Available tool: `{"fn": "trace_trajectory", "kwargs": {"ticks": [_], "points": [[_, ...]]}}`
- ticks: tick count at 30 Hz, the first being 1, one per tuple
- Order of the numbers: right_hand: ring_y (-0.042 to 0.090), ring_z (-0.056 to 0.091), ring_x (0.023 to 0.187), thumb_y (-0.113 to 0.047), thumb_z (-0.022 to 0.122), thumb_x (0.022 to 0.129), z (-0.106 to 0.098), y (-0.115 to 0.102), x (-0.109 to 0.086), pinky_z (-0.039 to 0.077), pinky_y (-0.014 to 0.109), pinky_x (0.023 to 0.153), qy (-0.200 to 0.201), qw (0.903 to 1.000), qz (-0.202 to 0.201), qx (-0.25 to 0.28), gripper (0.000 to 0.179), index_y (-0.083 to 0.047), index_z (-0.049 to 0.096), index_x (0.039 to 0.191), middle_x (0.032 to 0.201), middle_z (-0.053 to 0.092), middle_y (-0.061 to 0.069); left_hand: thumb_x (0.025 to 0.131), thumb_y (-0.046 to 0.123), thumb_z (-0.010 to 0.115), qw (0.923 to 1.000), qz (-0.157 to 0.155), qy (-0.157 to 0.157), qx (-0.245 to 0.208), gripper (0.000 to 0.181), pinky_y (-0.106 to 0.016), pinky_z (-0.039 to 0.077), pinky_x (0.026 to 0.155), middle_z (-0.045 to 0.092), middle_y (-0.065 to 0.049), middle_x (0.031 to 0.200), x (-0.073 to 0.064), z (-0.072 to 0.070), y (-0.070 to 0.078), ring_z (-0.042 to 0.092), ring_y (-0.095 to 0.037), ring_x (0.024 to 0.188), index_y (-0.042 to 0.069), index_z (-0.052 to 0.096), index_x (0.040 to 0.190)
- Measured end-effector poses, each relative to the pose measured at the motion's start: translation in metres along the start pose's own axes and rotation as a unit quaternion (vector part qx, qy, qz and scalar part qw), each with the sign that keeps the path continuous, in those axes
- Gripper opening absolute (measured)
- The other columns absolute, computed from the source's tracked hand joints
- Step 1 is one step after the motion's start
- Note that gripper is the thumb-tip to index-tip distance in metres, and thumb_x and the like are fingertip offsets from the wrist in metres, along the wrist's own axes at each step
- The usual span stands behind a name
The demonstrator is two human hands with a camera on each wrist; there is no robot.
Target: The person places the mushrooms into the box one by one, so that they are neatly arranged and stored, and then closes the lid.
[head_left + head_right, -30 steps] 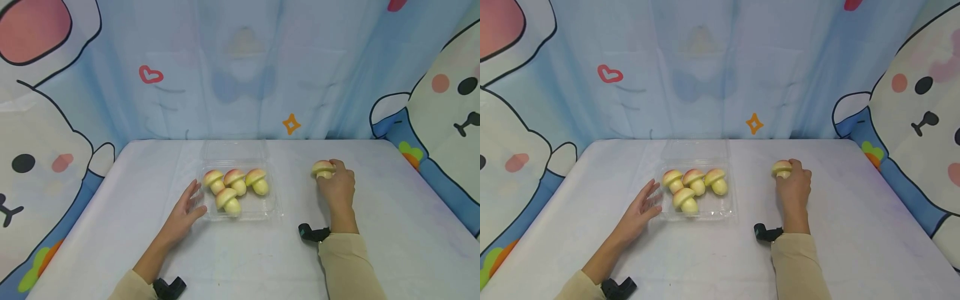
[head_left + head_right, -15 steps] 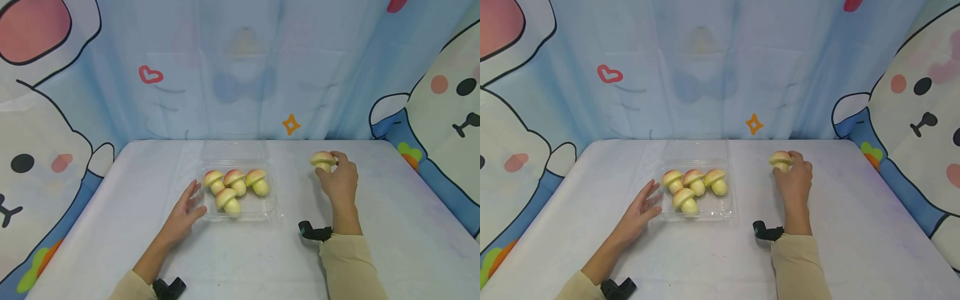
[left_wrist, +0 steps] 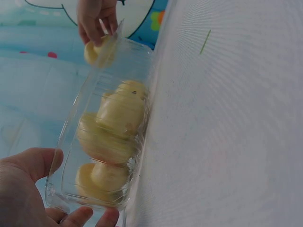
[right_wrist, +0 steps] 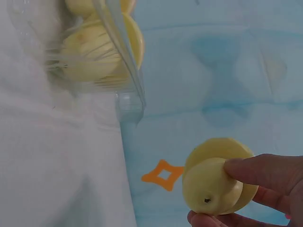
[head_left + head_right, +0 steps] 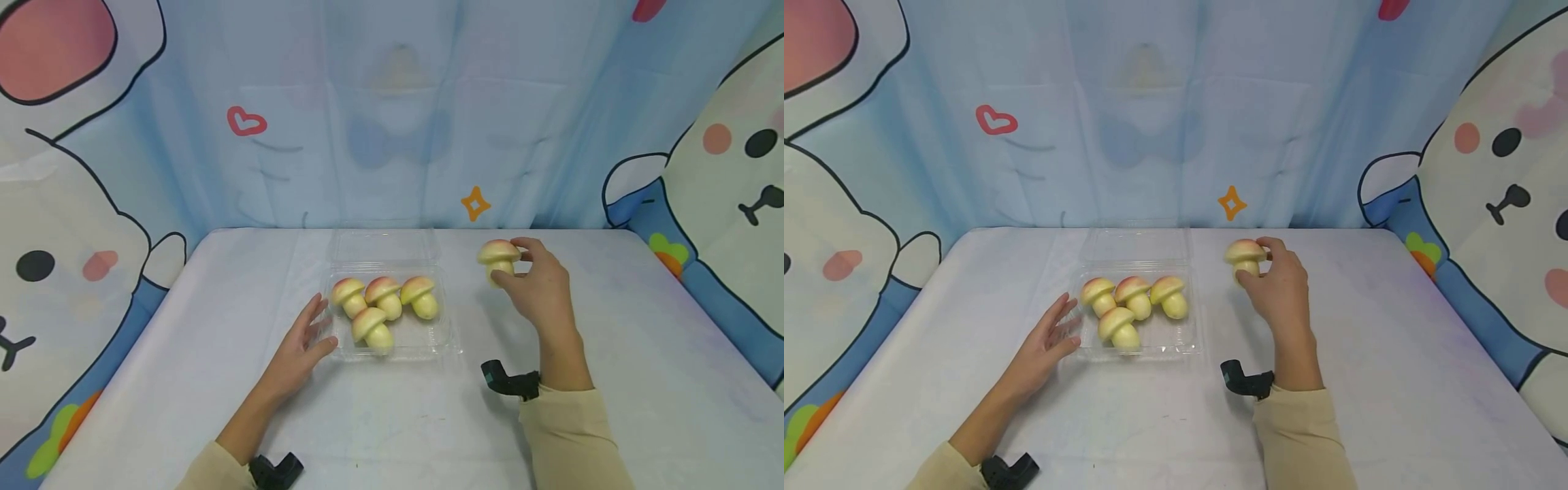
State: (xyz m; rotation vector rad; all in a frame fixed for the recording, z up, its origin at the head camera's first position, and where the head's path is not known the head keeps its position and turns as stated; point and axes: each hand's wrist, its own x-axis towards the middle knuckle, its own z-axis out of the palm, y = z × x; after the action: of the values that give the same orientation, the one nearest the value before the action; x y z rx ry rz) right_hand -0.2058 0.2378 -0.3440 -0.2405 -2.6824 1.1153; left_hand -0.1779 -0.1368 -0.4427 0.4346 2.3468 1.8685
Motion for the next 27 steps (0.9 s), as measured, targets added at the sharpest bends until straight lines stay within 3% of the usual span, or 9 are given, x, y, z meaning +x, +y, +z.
{"fn": "trace_trajectory", "kwargs": {"ticks": [15, 27], "points": [[0.040, 0.071, 0.113, -0.023, 0.076, 0.093, 0.011, -0.023, -0.011, 0.060, 0.048, 0.084, -0.099, 0.9916, -0.081, 0.017, 0.063, -0.015, 0.050, 0.150, 0.145, 0.057, 0.023, 0.102, 0.009, 0.059, 1.0000, 0.003, -0.001, -0.003, 0.081, -0.063, 0.018, 0.126, 0.021, -0.018, 0.172, 0.000, 0.000, -0.002, 0.032, -0.044, 0.154, 0.007, 0.010, 0.166], [0.030, 0.074, 0.107, -0.021, 0.080, 0.090, 0.026, -0.034, -0.016, 0.060, 0.043, 0.082, -0.180, 0.9767, -0.117, 0.010, 0.057, -0.020, 0.056, 0.141, 0.141, 0.060, 0.016, 0.102, 0.010, 0.059, 1.0000, 0.006, -0.003, -0.001, 0.081, -0.064, 0.018, 0.126, 0.020, -0.018, 0.172, 0.000, 0.000, 0.000, 0.031, -0.044, 0.154, 0.006, 0.009, 0.166]]}}
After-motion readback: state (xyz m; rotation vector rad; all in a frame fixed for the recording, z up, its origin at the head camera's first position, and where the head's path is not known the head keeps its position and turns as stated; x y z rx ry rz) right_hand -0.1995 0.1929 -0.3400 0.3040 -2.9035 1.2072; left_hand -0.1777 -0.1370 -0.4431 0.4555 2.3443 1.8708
